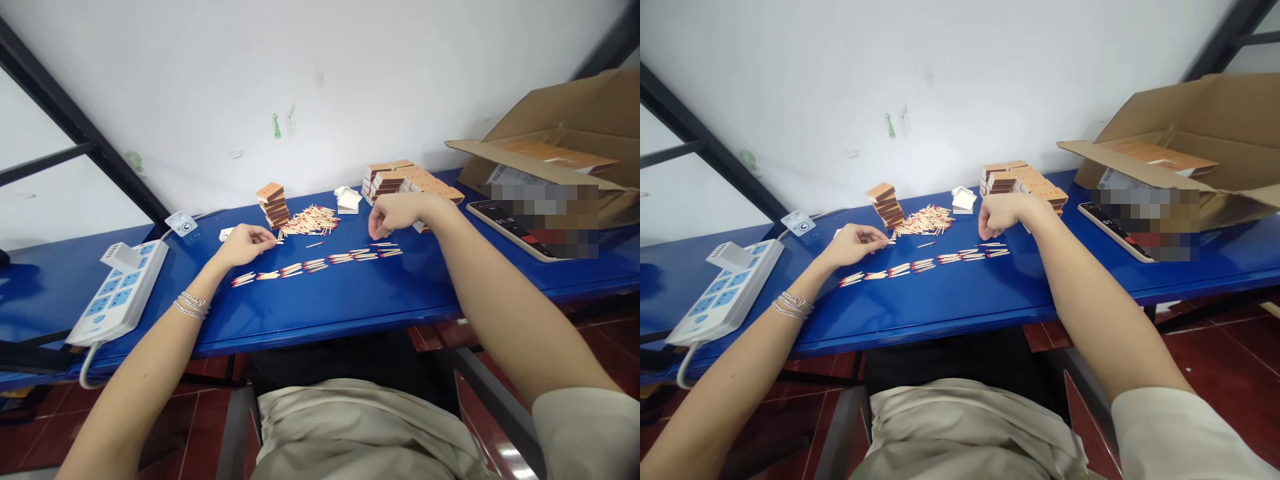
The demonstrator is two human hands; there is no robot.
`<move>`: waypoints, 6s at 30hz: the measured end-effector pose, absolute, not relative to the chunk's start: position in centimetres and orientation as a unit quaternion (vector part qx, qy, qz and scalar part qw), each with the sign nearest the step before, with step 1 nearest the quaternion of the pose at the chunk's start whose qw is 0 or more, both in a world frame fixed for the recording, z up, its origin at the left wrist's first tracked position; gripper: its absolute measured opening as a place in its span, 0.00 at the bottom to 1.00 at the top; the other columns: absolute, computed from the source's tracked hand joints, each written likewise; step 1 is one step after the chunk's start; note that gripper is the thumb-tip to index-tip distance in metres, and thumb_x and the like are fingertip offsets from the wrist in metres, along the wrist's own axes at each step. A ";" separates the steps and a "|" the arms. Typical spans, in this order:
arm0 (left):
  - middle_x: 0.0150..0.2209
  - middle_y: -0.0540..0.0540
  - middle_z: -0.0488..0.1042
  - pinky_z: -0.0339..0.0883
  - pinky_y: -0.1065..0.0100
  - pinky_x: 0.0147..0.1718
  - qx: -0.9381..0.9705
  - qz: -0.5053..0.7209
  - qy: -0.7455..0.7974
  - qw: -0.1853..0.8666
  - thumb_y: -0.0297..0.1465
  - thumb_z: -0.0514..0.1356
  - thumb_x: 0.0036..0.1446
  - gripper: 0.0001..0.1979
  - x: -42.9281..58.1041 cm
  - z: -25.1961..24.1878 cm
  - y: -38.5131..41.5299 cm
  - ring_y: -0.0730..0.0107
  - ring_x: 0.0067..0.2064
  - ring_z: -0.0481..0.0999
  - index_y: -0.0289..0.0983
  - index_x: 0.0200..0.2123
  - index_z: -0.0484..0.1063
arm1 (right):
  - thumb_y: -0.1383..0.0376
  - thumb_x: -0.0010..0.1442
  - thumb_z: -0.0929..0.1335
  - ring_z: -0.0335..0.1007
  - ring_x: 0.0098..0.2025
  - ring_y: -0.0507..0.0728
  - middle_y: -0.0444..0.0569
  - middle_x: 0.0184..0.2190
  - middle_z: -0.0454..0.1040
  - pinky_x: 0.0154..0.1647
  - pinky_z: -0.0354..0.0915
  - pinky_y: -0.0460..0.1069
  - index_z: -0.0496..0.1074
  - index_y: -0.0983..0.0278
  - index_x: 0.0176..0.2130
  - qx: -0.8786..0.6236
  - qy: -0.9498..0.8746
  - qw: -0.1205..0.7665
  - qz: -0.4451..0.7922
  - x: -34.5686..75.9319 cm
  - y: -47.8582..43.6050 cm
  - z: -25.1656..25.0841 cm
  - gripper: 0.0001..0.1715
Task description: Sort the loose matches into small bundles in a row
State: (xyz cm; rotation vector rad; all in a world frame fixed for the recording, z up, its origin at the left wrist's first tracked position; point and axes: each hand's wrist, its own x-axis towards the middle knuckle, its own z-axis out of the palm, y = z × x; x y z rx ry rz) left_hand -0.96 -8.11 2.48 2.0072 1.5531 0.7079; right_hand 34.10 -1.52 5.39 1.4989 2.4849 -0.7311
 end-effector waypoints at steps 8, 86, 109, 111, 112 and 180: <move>0.29 0.42 0.80 0.66 0.70 0.24 0.739 0.266 0.564 0.256 0.38 0.65 0.47 0.13 -1.1 2.4 -8.1 0.73 0.24 0.72 0.34 0.32 0.79 | 0.53 0.39 0.76 0.75 0.35 0.62 0.47 0.28 0.80 0.33 0.67 0.52 0.80 0.60 0.29 0.478 0.832 0.098 -0.264 34.2 -1.3 5.1 0.17; 0.29 0.43 0.80 0.67 0.69 0.26 0.739 0.260 0.566 0.257 0.38 0.66 0.47 0.13 -1.1 2.3 -8.0 0.72 0.25 0.73 0.34 0.32 0.79 | 0.49 0.41 0.76 0.77 0.38 0.60 0.46 0.32 0.81 0.40 0.67 0.51 0.81 0.59 0.41 0.375 0.865 0.072 -0.325 33.0 -1.3 4.1 0.27; 0.29 0.43 0.80 0.67 0.69 0.26 0.742 0.256 0.566 0.252 0.37 0.65 0.47 0.12 -1.0 2.6 -8.1 0.72 0.25 0.73 0.34 0.31 0.79 | 0.56 0.38 0.78 0.74 0.38 0.58 0.52 0.37 0.80 0.33 0.60 0.49 0.78 0.67 0.38 0.466 0.836 0.127 -0.261 34.9 -2.5 6.0 0.27; 0.29 0.43 0.80 0.67 0.69 0.26 0.741 0.255 0.569 0.249 0.37 0.65 0.47 0.12 -1.0 2.6 -8.2 0.72 0.25 0.73 0.34 0.31 0.79 | 0.57 0.36 0.79 0.73 0.37 0.58 0.53 0.36 0.80 0.32 0.60 0.49 0.78 0.67 0.37 0.474 0.835 0.133 -0.246 34.5 -2.8 5.8 0.27; 0.29 0.43 0.80 0.67 0.69 0.26 0.742 0.254 0.569 0.248 0.38 0.65 0.47 0.12 -0.9 2.7 -8.2 0.72 0.25 0.73 0.34 0.31 0.79 | 0.57 0.35 0.79 0.74 0.36 0.59 0.52 0.35 0.80 0.32 0.60 0.50 0.78 0.67 0.36 0.476 0.835 0.136 -0.240 34.2 -2.9 5.7 0.27; 0.32 0.45 0.78 0.66 0.70 0.30 0.822 0.209 0.506 0.155 0.39 0.62 0.50 0.16 -3.5 3.0 -8.0 0.71 0.29 0.72 0.35 0.36 0.79 | 0.72 0.45 0.70 0.72 0.29 0.51 0.45 0.25 0.78 0.32 0.63 0.45 0.77 0.66 0.26 0.305 0.852 -0.294 -0.308 16.3 -8.5 1.1 0.04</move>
